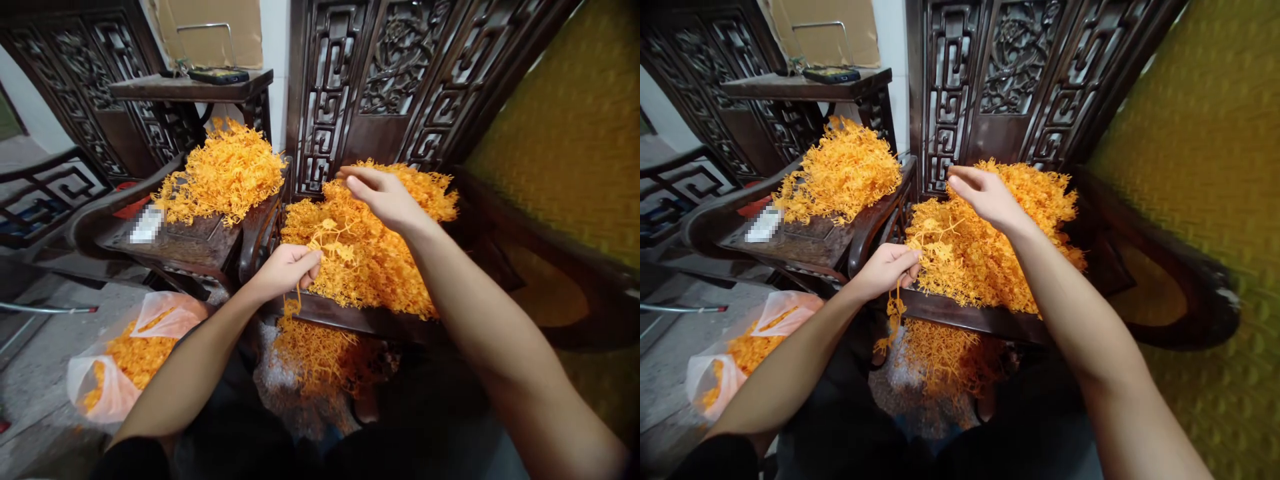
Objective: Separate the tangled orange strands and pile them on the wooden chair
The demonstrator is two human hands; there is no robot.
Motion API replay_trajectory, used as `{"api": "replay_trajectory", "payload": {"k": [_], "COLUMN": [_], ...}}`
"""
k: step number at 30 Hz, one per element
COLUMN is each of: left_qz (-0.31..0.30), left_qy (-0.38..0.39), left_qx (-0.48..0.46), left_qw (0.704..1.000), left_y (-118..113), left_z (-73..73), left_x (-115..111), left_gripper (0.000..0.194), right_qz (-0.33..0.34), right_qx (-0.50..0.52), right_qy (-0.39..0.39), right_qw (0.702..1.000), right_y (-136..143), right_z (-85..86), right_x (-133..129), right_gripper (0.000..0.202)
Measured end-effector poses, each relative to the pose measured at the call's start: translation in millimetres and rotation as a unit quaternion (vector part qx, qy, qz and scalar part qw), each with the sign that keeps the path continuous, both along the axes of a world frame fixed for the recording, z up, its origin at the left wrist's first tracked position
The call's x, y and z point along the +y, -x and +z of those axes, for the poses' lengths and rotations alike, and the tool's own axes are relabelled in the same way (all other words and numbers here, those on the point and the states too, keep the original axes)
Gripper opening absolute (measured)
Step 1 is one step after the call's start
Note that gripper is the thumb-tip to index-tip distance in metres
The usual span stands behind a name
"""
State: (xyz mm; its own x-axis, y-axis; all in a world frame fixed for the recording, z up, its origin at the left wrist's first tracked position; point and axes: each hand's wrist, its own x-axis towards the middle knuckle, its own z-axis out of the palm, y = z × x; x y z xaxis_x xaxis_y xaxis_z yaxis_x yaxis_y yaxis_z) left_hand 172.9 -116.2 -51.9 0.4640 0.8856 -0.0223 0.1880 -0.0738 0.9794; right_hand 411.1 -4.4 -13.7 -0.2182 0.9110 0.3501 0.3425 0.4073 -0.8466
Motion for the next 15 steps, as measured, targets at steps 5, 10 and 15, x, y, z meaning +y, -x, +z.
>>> {"api": "replay_trajectory", "payload": {"k": [5, 10, 15], "left_qz": [-0.057, -0.097, -0.026], "left_qy": [-0.017, -0.022, -0.032], "left_qx": [0.071, 0.108, 0.105], "left_qw": [0.996, 0.989, 0.994], "left_y": [-4, 1, 1], "left_z": [7.7, 16.8, 6.5], "left_x": [-6, -13, -6], "left_gripper": [0.046, 0.049, 0.047], "right_qz": [0.191, -0.06, -0.052], "right_qx": [-0.05, 0.106, 0.121], "right_qy": [0.085, -0.018, 0.005], "right_qw": [0.977, 0.992, 0.991], "right_y": [2, -28, -35], "right_z": [24.0, 0.1, -10.0], "right_x": [-54, -30, -35], "right_gripper": [0.028, 0.013, 0.015]}}
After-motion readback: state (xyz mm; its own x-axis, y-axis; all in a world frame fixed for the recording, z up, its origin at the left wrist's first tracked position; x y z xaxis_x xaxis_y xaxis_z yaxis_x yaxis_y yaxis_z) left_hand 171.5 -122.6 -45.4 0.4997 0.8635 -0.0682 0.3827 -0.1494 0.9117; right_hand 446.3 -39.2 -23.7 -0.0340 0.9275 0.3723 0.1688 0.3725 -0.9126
